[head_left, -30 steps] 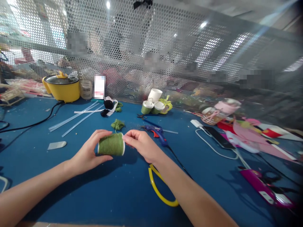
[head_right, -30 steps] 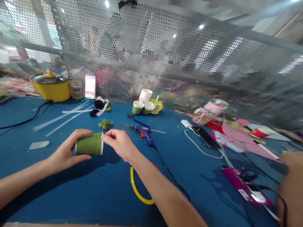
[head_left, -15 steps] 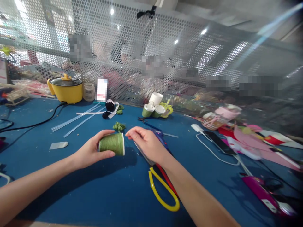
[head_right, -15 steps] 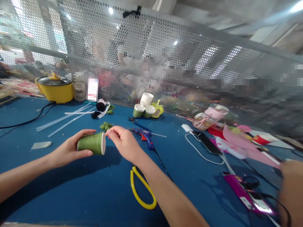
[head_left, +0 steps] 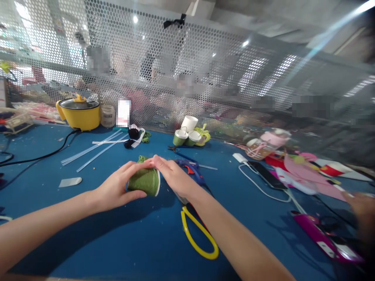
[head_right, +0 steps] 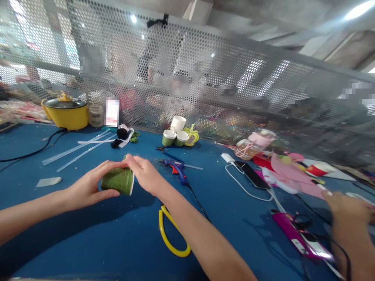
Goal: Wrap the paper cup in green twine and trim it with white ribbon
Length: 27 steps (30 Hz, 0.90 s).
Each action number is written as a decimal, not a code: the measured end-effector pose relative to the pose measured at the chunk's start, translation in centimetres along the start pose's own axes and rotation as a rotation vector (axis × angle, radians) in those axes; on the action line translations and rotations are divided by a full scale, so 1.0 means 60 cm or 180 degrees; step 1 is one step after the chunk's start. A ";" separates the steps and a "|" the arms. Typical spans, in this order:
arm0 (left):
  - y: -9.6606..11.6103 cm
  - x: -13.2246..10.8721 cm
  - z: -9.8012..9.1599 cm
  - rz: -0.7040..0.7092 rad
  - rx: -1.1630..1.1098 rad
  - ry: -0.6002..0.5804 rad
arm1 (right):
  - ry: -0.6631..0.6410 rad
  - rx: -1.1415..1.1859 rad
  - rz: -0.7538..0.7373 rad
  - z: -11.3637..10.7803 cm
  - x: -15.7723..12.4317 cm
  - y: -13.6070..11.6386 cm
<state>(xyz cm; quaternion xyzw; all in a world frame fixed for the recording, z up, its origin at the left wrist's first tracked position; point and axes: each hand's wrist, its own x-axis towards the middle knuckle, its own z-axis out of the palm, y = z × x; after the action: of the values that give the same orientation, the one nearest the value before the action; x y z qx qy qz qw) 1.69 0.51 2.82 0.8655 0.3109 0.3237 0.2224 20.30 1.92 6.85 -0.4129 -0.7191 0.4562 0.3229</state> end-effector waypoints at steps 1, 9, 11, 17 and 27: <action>0.002 0.004 0.000 0.0052 0.0075 -0.0054 | 0.0006 0.0280 0.0157 0.000 0.003 0.003; 0.004 0.030 0.002 -0.0257 0.0071 -0.0324 | 0.0574 0.0482 0.0408 -0.026 0.018 0.037; -0.004 0.030 -0.004 -0.0506 -0.0046 -0.0289 | 0.0586 0.0349 0.0464 -0.031 0.016 0.040; -0.022 0.025 -0.020 -0.1055 -0.0817 -0.0526 | 0.0319 0.0126 0.0708 -0.026 0.016 0.044; -0.011 0.051 -0.068 -0.1624 -0.1692 -0.0538 | 0.0442 0.0371 0.0692 -0.018 0.016 0.052</action>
<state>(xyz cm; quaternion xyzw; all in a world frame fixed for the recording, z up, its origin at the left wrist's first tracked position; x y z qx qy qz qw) 0.40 3.82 6.51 0.6959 0.4021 0.2548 0.5376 21.73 3.95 4.45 -0.4996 -0.6182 0.4999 0.3440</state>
